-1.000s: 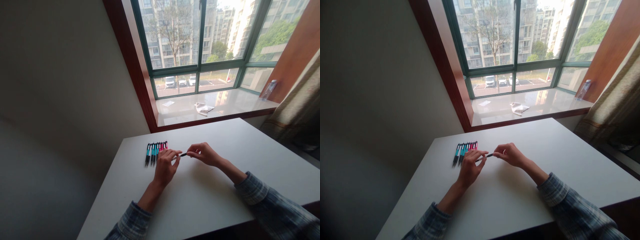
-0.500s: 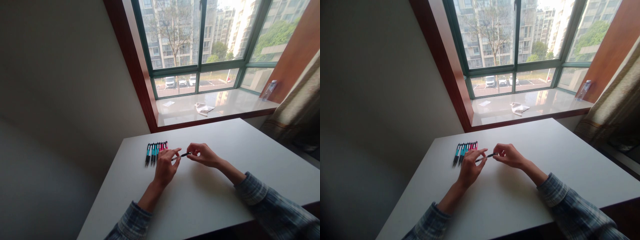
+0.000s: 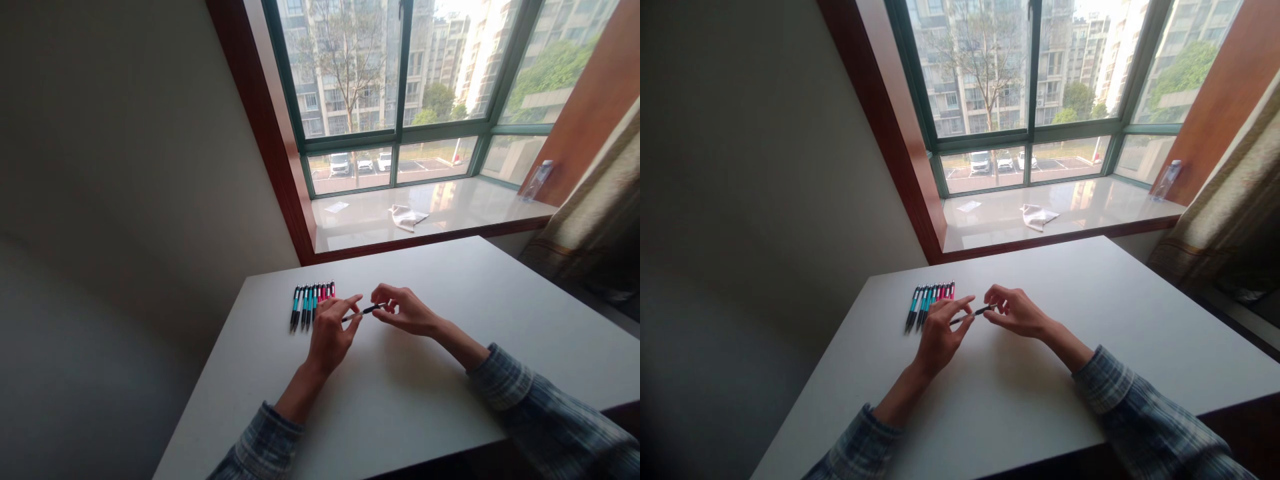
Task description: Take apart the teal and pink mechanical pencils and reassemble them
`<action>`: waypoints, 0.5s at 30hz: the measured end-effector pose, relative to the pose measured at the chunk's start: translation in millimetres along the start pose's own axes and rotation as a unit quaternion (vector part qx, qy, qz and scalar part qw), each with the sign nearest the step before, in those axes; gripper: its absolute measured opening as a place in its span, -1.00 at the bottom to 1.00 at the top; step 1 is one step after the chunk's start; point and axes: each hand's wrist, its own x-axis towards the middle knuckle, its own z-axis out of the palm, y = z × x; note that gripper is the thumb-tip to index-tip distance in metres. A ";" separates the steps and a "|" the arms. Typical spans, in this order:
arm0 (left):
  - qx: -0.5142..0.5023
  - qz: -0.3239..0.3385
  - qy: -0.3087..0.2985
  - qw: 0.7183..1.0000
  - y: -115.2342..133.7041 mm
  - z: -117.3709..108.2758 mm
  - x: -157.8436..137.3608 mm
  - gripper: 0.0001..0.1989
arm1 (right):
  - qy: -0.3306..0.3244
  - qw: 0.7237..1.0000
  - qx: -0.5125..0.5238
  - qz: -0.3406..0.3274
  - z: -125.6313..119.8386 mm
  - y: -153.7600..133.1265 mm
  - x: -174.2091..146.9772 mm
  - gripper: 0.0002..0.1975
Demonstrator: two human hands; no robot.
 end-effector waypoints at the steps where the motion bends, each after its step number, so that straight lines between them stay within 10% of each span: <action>1: -0.002 -0.001 0.000 1.000 0.0 0.0 0.1 -0.59 | 0.003 1.000 -0.004 0.000 0.3 -0.2 0.0 -0.76; 15: -0.002 -0.005 -0.003 1.000 1.3 -1.2 0.7 -0.59 | 0.008 1.000 -0.012 0.006 1.9 -4.7 0.3 -0.89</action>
